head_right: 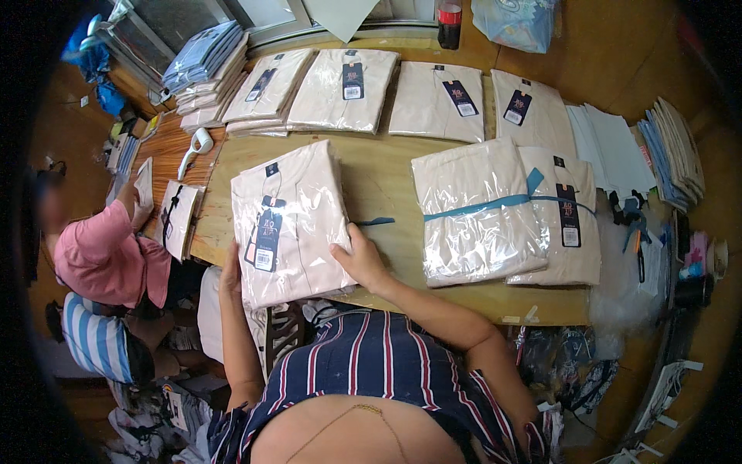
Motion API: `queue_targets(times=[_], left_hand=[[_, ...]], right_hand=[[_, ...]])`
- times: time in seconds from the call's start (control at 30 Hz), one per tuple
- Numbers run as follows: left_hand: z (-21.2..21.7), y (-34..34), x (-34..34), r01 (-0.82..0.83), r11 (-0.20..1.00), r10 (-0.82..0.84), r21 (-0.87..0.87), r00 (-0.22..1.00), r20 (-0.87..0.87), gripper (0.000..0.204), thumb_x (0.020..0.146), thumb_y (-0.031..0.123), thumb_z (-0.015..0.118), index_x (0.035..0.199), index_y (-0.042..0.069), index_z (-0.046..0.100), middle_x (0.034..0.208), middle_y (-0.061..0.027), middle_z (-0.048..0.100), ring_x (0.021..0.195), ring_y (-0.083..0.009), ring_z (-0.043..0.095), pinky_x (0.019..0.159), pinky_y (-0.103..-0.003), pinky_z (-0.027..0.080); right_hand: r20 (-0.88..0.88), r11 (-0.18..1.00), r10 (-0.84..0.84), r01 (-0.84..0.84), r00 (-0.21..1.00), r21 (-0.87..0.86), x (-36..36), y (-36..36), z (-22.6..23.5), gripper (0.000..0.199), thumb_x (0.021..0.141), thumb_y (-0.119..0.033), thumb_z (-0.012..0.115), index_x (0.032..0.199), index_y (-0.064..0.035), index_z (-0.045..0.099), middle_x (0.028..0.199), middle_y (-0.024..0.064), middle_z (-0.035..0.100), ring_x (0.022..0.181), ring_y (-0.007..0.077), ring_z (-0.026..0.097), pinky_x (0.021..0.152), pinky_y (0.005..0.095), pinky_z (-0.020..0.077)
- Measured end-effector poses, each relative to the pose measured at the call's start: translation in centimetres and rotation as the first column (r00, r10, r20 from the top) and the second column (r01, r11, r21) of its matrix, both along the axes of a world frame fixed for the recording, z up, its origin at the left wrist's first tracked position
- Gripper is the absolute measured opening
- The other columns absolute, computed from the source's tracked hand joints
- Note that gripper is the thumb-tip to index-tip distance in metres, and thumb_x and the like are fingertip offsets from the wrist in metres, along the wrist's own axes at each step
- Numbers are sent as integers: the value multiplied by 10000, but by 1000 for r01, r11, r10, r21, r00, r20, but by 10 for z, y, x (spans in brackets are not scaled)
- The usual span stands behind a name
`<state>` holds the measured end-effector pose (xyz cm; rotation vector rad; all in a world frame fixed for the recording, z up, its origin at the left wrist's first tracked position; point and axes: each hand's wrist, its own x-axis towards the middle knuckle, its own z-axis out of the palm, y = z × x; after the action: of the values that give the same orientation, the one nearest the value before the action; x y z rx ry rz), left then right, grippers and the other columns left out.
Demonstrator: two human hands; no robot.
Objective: The person picks up packaged shirts from a table, stacks them, and secures the bundle by tying a blue ribbon around them.
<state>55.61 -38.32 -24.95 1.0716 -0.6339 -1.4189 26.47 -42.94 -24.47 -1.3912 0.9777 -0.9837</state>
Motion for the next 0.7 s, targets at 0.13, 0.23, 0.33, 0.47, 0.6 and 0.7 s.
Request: queue_targets(times=[0.13,0.23,0.33,0.47,0.6,0.7], left_hand=[[12,-10,-3,68,993,-79,97,990,115,518,837,205,405,1264,11,184,1220,-135,347,1073,-184,397,882,-276,345],[17,-9,1,50,995,-66,85,981,185,516,845,167,376,1276,3,144,1243,-136,321,1078,-181,391,878,-261,339],[19,-15,1,75,995,-87,68,977,197,529,842,153,368,1283,7,116,1263,-137,291,1086,-181,381,885,-261,330],[31,-16,-19,-30,995,5,97,969,246,537,801,127,335,1284,11,133,1282,-136,267,1095,-183,372,880,-249,333],[15,-5,9,-27,944,32,328,999,-10,521,845,276,349,1280,41,186,1264,-132,300,1102,-178,366,897,-257,311],[44,-8,11,-280,952,292,-122,717,633,419,856,282,381,1166,-1,377,1055,-100,505,882,-146,511,796,-279,401]], right_hand=[[-370,977,209,-209,905,39,-14,-10,24,403,758,-317,531,949,25,436,941,253,493,847,351,512,703,382,406],[-516,969,219,-248,828,14,-16,-25,26,525,753,-385,532,1048,32,407,1066,262,435,925,356,483,763,375,397],[69,971,6,-22,998,240,-5,-48,-2,746,761,-394,532,1254,17,152,1219,183,344,1073,259,397,878,321,331],[283,868,111,-232,953,440,24,-34,8,798,760,-332,553,1289,-35,35,1285,138,227,1181,229,229,950,302,226],[220,910,29,-117,975,398,30,-29,9,747,729,-199,591,1291,-81,114,1313,111,185,1192,220,203,959,312,196],[19,969,-58,52,998,240,-3,-49,10,646,711,-121,580,1255,-95,232,1276,128,247,1169,263,248,947,358,206]])
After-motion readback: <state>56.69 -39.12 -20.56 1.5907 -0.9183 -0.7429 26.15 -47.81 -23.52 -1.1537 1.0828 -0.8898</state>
